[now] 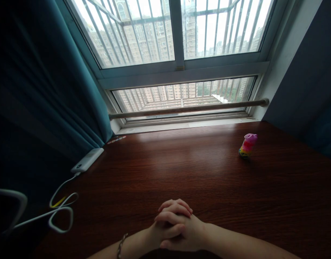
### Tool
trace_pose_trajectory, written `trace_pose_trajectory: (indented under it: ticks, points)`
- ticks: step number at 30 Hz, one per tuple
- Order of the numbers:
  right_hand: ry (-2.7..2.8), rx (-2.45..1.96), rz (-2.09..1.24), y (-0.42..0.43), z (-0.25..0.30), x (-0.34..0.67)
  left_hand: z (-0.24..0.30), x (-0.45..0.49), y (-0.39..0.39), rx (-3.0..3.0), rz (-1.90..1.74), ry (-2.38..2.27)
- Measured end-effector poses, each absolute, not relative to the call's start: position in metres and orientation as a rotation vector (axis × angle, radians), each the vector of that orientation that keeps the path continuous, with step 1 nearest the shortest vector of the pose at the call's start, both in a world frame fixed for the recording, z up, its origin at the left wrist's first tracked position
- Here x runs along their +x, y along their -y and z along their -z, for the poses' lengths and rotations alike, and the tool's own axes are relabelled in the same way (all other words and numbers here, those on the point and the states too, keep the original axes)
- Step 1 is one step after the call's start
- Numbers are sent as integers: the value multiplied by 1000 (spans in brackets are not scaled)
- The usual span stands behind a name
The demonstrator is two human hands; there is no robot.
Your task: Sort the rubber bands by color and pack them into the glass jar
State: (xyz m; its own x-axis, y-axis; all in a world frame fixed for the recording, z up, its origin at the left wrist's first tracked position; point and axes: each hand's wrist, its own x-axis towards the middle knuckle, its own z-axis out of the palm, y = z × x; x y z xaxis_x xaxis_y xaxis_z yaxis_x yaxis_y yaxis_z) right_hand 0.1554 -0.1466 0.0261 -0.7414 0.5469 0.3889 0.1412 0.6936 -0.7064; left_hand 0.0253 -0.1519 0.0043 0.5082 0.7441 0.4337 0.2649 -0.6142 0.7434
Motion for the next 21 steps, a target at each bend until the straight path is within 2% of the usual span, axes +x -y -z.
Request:
trace_pose_trajectory:
  ticks: [9, 16, 21]
  points:
    - [2323, -521, -900, 146, -26, 156, -8, 25, 152, 2022, -1063, -722]
    - [2345, -537, -907, 146, -24, 156, 2, 22, 151, 1978, -918, -799]
    - [2325, -523, -905, 146, -23, 156, 5, 21, 152, 2058, -1037, -702]
